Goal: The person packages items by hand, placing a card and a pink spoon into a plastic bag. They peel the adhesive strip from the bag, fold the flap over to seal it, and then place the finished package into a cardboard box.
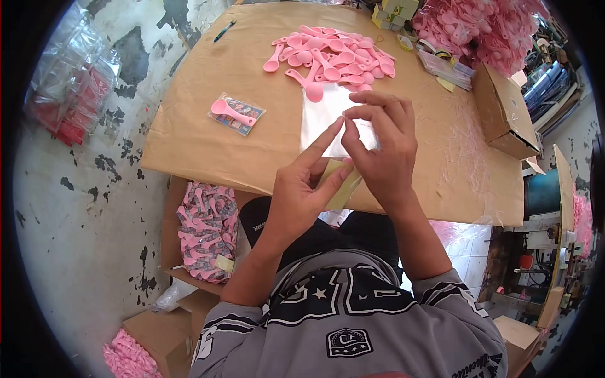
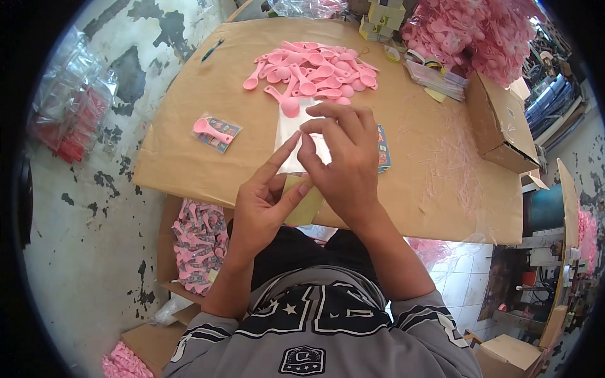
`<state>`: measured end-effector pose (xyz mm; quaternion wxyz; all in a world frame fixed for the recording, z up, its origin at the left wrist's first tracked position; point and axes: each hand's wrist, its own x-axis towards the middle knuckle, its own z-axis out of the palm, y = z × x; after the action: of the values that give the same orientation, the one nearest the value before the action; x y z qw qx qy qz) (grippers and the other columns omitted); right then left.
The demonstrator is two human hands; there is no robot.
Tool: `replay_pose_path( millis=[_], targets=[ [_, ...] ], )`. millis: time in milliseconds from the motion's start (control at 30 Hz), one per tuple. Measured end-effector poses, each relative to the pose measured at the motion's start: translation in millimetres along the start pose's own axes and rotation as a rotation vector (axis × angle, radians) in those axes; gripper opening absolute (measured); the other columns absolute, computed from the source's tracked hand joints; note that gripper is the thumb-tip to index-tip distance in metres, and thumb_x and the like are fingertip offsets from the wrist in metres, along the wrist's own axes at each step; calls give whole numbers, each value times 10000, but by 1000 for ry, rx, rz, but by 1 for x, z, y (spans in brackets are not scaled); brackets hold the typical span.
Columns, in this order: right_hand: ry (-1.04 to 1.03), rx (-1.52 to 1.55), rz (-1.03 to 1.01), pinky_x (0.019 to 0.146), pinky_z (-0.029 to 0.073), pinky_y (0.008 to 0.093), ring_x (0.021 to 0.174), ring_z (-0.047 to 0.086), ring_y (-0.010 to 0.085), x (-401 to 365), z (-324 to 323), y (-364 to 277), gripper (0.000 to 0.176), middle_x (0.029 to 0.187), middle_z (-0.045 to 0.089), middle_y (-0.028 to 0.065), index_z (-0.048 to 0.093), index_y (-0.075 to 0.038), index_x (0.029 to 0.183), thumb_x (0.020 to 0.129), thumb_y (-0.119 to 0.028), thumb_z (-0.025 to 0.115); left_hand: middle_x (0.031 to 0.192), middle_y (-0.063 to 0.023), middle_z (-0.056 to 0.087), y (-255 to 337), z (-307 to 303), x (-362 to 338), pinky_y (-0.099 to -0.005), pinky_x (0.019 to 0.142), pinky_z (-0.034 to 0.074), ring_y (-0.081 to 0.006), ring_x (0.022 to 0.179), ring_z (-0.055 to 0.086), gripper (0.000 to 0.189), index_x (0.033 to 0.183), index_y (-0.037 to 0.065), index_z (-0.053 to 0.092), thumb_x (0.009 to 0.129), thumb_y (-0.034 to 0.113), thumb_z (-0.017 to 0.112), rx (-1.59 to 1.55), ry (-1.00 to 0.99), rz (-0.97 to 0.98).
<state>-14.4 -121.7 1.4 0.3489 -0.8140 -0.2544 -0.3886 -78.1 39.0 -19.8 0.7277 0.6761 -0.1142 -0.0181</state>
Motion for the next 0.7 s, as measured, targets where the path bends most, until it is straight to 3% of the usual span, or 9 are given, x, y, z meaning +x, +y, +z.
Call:
replay_pose_path(
  millis=[100, 167, 233, 333, 433, 567, 700],
  targets=[
    [84, 93, 102, 877, 530, 400, 976, 658, 286, 3, -4, 16, 164, 1105, 722, 100, 708, -51, 961, 810, -9, 755, 979, -88, 790, -4, 3, 1, -206, 737, 488, -20, 842, 604, 644, 1613, 93, 432, 1020, 57, 681, -58, 8, -3],
    [212, 239, 206, 810, 542, 341, 861, 665, 205, 8, -14, 37, 104, 1075, 732, 116, 676, -27, 972, 883, 10, 715, 1048, -120, 797, -6, 4, 2, -220, 787, 528, -45, 914, 659, 617, 1594, 52, 443, 1025, 68, 681, -134, 34, -3],
    [387, 610, 407, 759, 516, 255, 800, 635, 120, 15, -29, 43, 93, 1017, 720, 106, 634, -12, 987, 947, 65, 602, 1118, -149, 785, -5, 3, 3, -243, 836, 557, -92, 973, 697, 550, 1538, 5, 481, 1030, 79, 678, -220, 65, -23],
    [405, 554, 391, 725, 477, 197, 779, 602, 79, 12, -48, 48, 190, 948, 686, 72, 606, -14, 998, 952, 123, 483, 1189, -206, 757, -6, -3, 6, -273, 883, 584, -162, 1048, 728, 444, 1439, -32, 552, 1029, 89, 676, -305, 107, -72],
    [73, 664, 459, 710, 484, 218, 793, 589, 79, -13, -54, 50, 182, 920, 653, 43, 642, 0, 1017, 956, 80, 490, 1222, -219, 738, -12, -6, 9, -290, 900, 590, -180, 1081, 726, 352, 1348, -43, 610, 1026, 85, 674, -324, 139, -26],
    [-342, 746, 679, 718, 500, 226, 823, 600, 63, -20, -41, 16, 118, 932, 672, 18, 698, 7, 1076, 997, -63, 646, 1206, -180, 740, -25, -10, 14, -295, 914, 586, -166, 1072, 715, 292, 1283, -45, 649, 1022, 83, 682, -264, 159, 125],
    [-445, 871, 766, 743, 519, 217, 877, 628, 50, -26, -20, 8, 182, 965, 699, 9, 714, -5, 1109, 1007, -156, 724, 1181, -153, 747, -24, -14, 11, -300, 927, 584, -161, 1045, 717, 296, 1288, -43, 654, 1021, 83, 686, -317, 132, 79]
  ],
)
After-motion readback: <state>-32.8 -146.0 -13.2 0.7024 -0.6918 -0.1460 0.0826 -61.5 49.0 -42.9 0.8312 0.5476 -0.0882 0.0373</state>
